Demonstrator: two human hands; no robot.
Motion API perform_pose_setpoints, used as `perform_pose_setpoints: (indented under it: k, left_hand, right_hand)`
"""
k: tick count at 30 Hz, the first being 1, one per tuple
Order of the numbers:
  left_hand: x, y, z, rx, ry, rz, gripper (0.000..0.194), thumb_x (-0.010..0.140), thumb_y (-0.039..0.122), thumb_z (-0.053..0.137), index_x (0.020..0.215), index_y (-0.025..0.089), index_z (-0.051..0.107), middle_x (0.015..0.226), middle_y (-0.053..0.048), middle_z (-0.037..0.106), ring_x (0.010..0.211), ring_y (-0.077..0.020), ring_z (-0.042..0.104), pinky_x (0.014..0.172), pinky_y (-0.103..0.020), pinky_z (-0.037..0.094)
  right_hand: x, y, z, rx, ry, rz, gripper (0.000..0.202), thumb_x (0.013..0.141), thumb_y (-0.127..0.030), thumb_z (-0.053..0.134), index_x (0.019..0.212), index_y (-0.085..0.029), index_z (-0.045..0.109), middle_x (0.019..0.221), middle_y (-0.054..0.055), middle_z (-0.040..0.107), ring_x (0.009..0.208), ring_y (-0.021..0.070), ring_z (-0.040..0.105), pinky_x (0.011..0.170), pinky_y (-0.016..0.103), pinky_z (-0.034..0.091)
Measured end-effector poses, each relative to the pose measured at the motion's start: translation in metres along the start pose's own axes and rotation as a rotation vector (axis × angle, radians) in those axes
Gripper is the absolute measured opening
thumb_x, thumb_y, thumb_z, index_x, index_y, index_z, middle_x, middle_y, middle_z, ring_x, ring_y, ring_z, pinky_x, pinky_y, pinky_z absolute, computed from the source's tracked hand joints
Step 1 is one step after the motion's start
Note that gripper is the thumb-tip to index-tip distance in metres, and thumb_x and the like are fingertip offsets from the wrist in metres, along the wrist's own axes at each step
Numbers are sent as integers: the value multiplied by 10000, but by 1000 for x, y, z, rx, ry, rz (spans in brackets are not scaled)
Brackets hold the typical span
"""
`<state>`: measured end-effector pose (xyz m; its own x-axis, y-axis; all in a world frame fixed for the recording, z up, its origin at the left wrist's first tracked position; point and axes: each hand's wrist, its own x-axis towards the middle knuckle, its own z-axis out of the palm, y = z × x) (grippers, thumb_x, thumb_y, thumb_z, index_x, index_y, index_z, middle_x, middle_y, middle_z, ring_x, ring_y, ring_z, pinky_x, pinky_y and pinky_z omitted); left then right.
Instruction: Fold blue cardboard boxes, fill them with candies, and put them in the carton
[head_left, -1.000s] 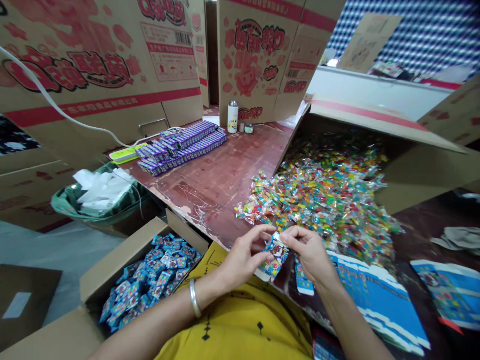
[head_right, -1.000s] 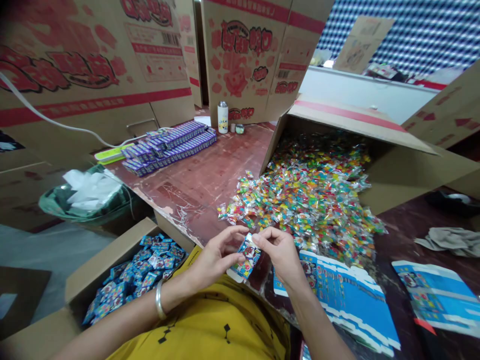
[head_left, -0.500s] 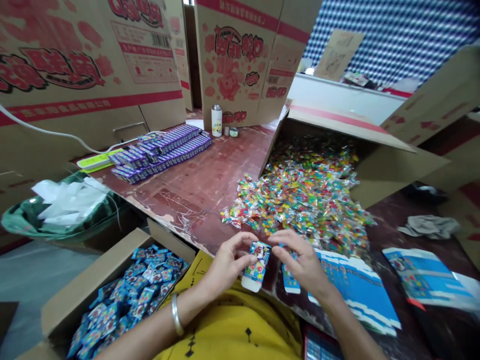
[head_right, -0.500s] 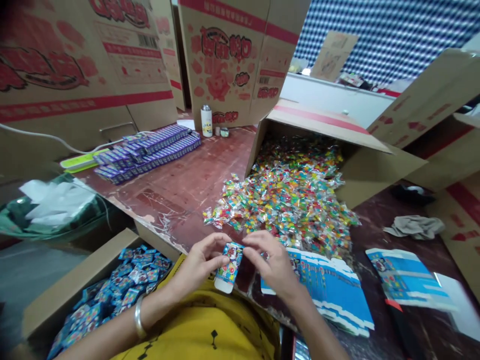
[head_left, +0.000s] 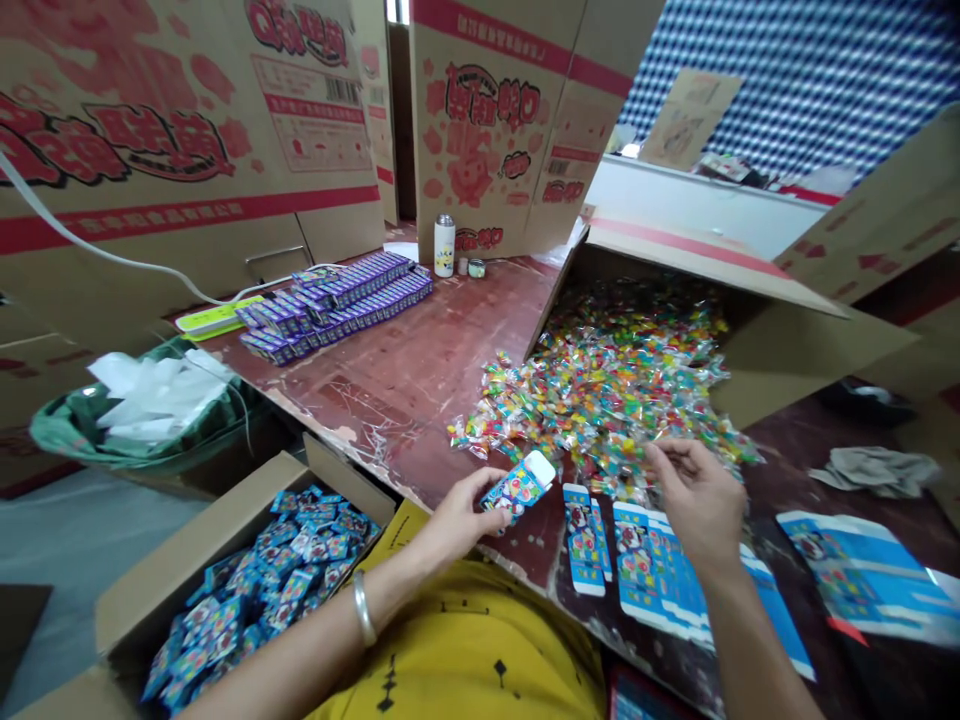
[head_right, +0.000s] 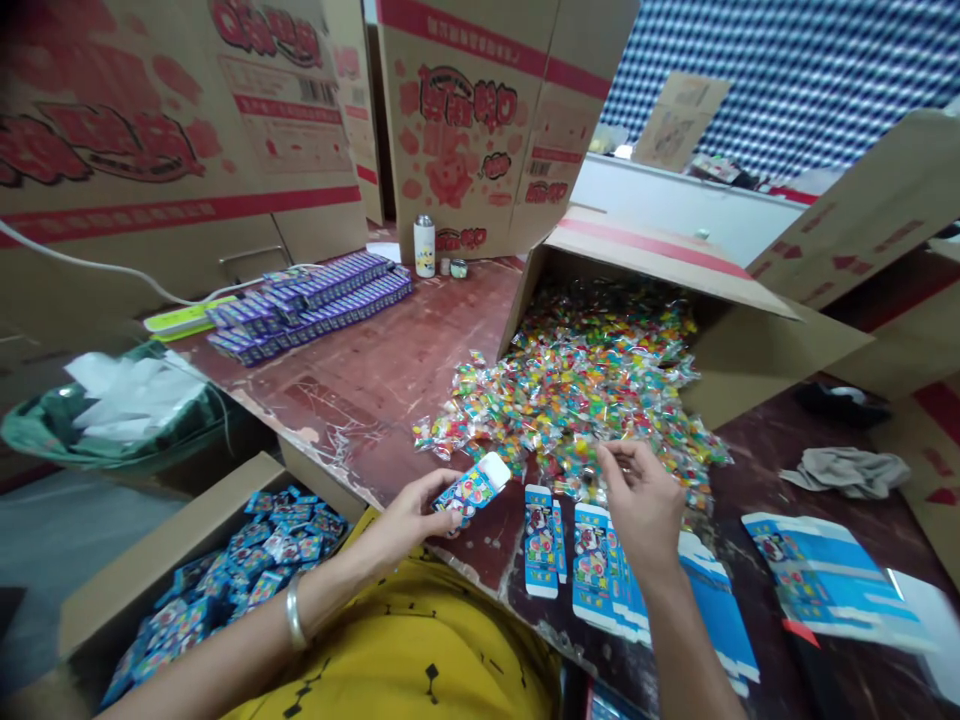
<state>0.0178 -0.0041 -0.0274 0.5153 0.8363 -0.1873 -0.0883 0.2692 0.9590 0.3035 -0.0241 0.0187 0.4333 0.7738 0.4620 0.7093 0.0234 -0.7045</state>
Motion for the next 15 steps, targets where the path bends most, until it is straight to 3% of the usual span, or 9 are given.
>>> perform_pose_setpoints:
  k: [3, 7, 11, 15]
  left_hand:
    - [3, -4, 5, 106, -16, 79, 314, 716, 215, 706, 1006, 147, 607, 966, -43, 643, 895, -183, 575, 798, -283, 449]
    - [4, -8, 15, 100, -39, 105, 320, 726, 193, 707, 1026, 157, 600, 998, -48, 645, 915, -184, 575, 814, -282, 438]
    - [2, -5, 23, 18, -55, 136, 327, 747, 197, 704, 1053, 157, 595, 1020, -56, 655, 940, -193, 592, 841, -293, 445]
    - [1, -1, 26, -17, -86, 127, 284, 832, 275, 631, 1087, 150, 631, 1013, -69, 664, 911, -197, 606, 839, -315, 465]
  right_hand:
    - [-10, -34, 6, 292, -110, 104, 263, 786, -439, 702, 875, -195, 659, 790, 54, 699, 677, 205, 662, 603, 313, 540]
    - [-25, -60, 20, 355, -213, 116, 217, 808, -404, 693, 862, -198, 651, 790, 46, 693, 691, 198, 657, 624, 313, 546]
    - [-32, -66, 34, 162, -326, -68, 155, 850, -365, 643, 805, -218, 667, 831, 50, 668, 763, 213, 640, 691, 347, 527]
    - [-34, -65, 41, 74, -406, -246, 193, 872, -370, 606, 782, -242, 719, 1085, 85, 638, 1046, 277, 585, 903, 438, 469]
